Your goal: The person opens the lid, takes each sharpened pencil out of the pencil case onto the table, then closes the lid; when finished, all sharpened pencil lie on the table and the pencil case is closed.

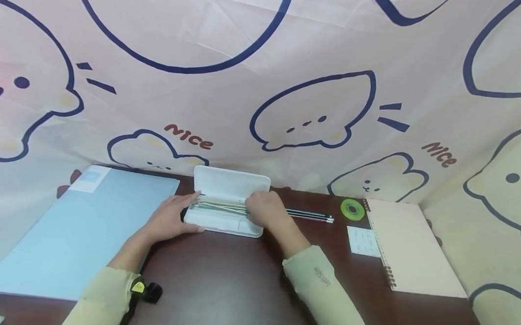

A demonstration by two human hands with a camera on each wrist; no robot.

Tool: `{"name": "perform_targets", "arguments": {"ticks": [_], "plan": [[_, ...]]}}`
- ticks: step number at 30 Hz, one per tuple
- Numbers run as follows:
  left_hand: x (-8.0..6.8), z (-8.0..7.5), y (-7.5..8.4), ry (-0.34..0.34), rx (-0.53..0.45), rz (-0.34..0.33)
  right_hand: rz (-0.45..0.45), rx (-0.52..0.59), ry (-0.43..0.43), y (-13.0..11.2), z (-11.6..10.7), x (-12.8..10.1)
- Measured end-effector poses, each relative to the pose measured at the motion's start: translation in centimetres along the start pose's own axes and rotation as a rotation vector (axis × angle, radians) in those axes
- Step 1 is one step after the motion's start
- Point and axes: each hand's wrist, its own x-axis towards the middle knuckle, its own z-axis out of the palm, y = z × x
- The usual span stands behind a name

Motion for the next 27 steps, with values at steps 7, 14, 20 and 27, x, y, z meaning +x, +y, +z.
{"name": "perform_targets", "arguments": {"ticks": [7, 14, 20, 27], "plan": [[-0.4, 0.2, -0.1, -0.004, -0.005, -0.012, -0.025, 0.169, -0.022, 0.9, 0.7, -0.7], [-0.2, 0.1, -0.3, 0.002, 0.003, -0.01, -0.011, 0.116, -0.017, 0.5, 0.6, 0.0], [0.1, -0.1, -0.1, 0.014, 0.006, -0.006, -0.007, -0.004, -0.016, 0.1, 0.0, 0.5], [0.0, -0.1, 0.0, -0.001, 0.003, -0.004, -0.038, 0.059, 0.042, 1.1, -0.1, -0.4]]}}
